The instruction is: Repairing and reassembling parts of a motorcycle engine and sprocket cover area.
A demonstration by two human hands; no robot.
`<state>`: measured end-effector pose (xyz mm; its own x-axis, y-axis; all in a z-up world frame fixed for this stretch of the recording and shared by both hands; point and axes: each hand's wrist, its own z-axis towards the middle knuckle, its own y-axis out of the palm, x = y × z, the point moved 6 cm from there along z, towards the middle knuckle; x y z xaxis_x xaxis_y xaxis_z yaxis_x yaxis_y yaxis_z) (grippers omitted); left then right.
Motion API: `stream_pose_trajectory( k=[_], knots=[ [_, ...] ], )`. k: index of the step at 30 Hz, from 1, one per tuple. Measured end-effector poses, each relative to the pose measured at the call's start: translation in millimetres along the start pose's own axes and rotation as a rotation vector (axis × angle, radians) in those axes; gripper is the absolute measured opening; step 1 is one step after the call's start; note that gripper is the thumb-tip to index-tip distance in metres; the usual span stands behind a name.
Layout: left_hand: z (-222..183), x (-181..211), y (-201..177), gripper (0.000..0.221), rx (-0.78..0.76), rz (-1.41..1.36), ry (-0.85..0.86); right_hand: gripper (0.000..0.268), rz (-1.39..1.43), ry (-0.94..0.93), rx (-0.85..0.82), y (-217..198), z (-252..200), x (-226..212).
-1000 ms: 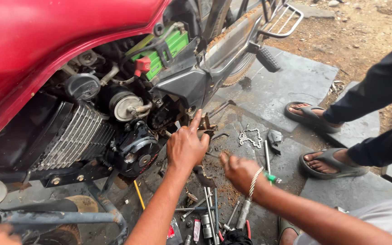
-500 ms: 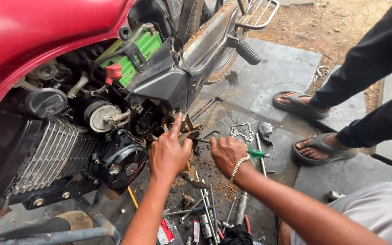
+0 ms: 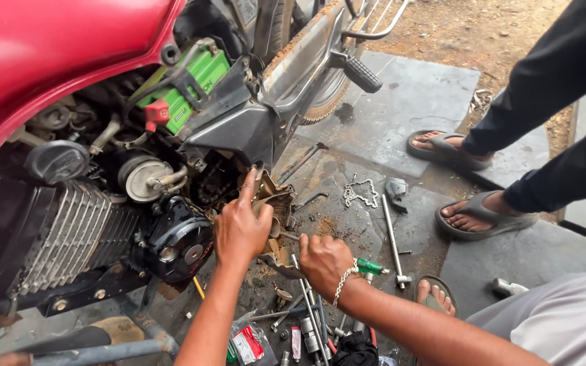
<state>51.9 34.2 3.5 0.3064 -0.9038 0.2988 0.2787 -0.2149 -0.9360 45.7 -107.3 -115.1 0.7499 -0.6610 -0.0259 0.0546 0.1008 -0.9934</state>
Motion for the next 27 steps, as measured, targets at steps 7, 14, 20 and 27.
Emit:
stream_pose_trajectory(
  k=[7, 14, 20, 27],
  knots=[
    [5, -18, 11, 0.075, -0.003, -0.069, -0.081, 0.044, 0.095, 0.054, 0.067, 2, 12, 11],
    [4, 2, 9, 0.079, -0.01, 0.096, -0.047, 0.05, -0.036, 0.068, 0.152, 6, 30, 5],
    [18, 3, 9, 0.078, -0.063, 0.088, -0.052, 0.026, -0.229, -0.074, 0.128, 1, 31, -1],
    [24, -4, 17, 0.078, -0.086, 0.072, -0.034, 0.036, -0.104, -0.031, -0.048, 4, 50, 13]
  ],
)
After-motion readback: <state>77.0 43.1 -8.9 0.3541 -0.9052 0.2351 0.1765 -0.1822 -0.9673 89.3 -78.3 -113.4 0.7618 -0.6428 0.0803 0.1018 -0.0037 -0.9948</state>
